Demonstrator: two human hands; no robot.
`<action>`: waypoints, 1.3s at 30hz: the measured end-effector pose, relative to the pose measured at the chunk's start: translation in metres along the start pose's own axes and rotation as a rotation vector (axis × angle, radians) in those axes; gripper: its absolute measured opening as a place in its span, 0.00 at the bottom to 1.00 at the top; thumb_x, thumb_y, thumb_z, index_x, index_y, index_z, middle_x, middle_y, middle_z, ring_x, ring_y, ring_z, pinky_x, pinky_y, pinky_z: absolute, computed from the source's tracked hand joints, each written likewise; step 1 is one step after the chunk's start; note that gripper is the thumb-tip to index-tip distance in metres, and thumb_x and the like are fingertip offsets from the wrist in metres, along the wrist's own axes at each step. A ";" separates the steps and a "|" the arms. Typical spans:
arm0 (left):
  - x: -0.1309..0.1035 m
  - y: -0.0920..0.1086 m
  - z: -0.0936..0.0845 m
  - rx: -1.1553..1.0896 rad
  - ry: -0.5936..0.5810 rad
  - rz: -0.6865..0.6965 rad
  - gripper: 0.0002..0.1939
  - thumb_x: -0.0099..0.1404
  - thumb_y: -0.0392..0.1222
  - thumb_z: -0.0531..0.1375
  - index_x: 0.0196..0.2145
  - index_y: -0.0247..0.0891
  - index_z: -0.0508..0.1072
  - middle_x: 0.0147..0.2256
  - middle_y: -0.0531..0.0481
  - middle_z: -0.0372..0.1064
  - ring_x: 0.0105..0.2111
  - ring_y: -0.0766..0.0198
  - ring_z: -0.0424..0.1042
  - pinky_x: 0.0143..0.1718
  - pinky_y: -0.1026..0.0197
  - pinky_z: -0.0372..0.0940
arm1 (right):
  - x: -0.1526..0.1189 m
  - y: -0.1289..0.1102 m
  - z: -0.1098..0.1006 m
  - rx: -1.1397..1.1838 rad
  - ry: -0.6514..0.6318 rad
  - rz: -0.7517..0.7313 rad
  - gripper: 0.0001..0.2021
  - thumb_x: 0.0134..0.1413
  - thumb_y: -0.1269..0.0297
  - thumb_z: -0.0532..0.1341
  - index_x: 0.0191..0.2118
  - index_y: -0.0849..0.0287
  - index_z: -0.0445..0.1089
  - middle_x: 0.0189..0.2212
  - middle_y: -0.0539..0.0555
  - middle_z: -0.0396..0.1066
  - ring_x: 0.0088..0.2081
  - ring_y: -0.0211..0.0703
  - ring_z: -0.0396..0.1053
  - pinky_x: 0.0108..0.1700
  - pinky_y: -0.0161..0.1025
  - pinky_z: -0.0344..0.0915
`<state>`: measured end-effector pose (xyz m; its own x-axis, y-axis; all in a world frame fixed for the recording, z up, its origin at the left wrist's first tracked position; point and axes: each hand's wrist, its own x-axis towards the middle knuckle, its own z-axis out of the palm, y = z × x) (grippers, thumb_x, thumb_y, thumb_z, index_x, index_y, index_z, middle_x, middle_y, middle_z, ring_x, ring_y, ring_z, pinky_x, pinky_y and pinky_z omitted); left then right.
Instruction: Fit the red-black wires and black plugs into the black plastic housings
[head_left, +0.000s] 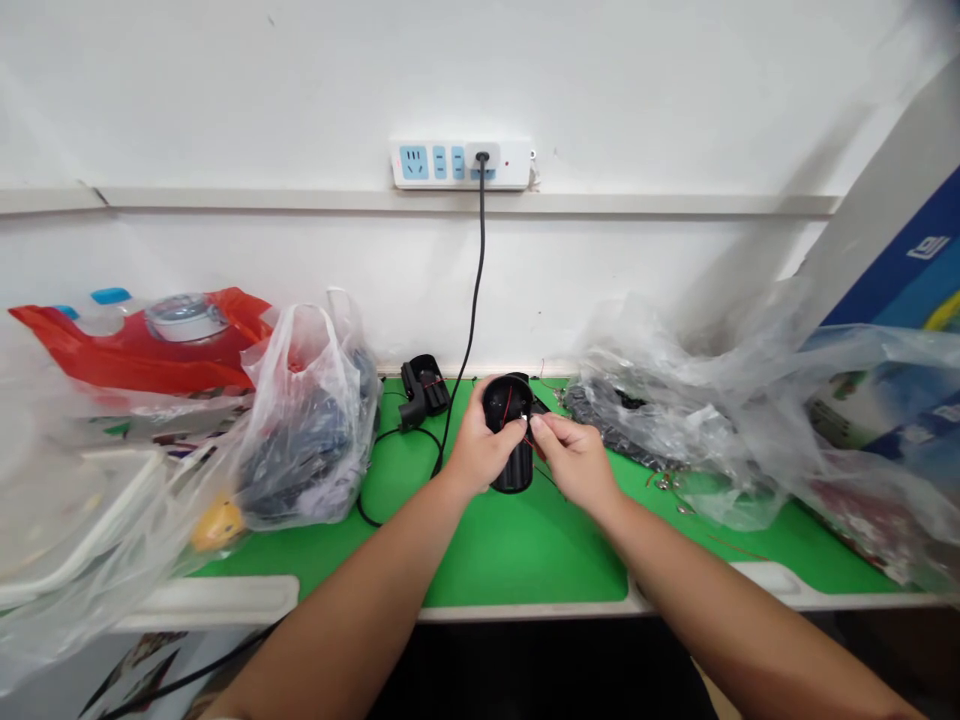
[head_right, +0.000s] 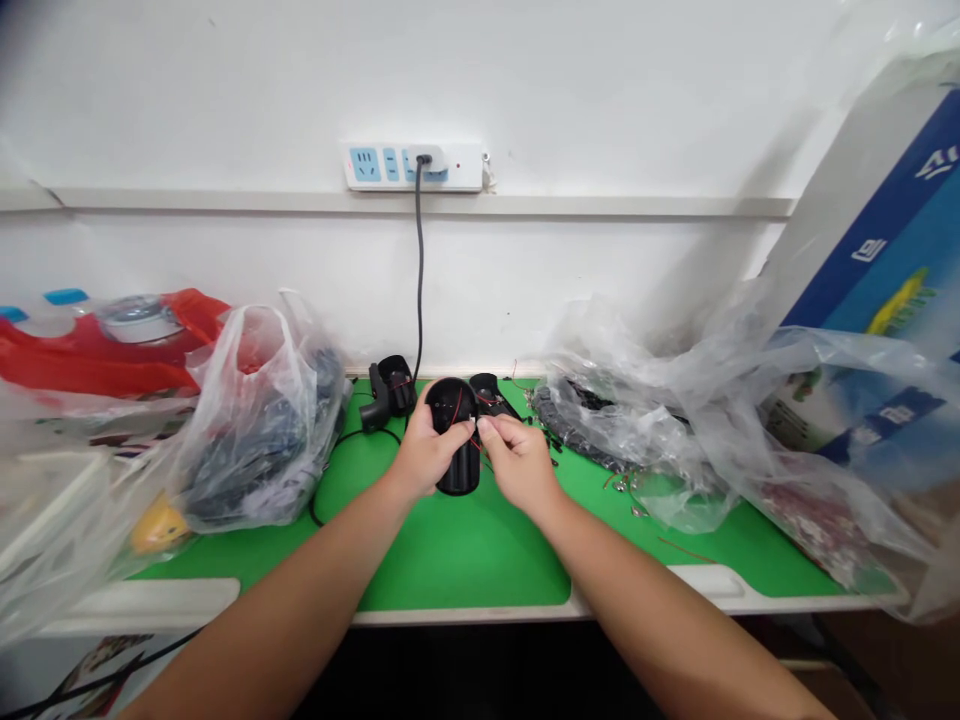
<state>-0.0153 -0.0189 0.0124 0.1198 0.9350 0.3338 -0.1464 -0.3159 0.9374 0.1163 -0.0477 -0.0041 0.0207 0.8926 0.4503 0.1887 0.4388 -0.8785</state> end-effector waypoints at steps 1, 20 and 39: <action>0.001 -0.001 0.000 0.006 0.013 0.031 0.27 0.51 0.34 0.62 0.49 0.41 0.61 0.40 0.51 0.66 0.39 0.67 0.68 0.44 0.63 0.64 | -0.001 -0.002 0.001 -0.063 -0.013 -0.072 0.16 0.57 0.58 0.56 0.23 0.61 0.67 0.22 0.50 0.60 0.26 0.36 0.58 0.29 0.35 0.56; -0.005 -0.004 0.006 0.229 0.082 0.222 0.26 0.47 0.33 0.60 0.45 0.37 0.63 0.41 0.49 0.66 0.40 0.64 0.68 0.45 0.60 0.64 | -0.017 0.004 0.010 -0.526 0.018 -0.367 0.12 0.59 0.69 0.47 0.37 0.61 0.67 0.25 0.54 0.66 0.28 0.40 0.64 0.34 0.38 0.63; -0.002 0.003 0.004 -0.010 0.031 -0.265 0.23 0.49 0.38 0.61 0.44 0.41 0.61 0.30 0.55 0.65 0.27 0.66 0.69 0.32 0.60 0.68 | 0.000 0.007 -0.002 -0.328 -0.065 -0.176 0.13 0.58 0.62 0.52 0.38 0.62 0.72 0.27 0.55 0.68 0.28 0.40 0.65 0.34 0.39 0.63</action>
<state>-0.0123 -0.0223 0.0151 0.1247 0.9895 0.0736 -0.1235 -0.0581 0.9906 0.1194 -0.0447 -0.0098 -0.1006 0.8160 0.5693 0.4885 0.5390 -0.6862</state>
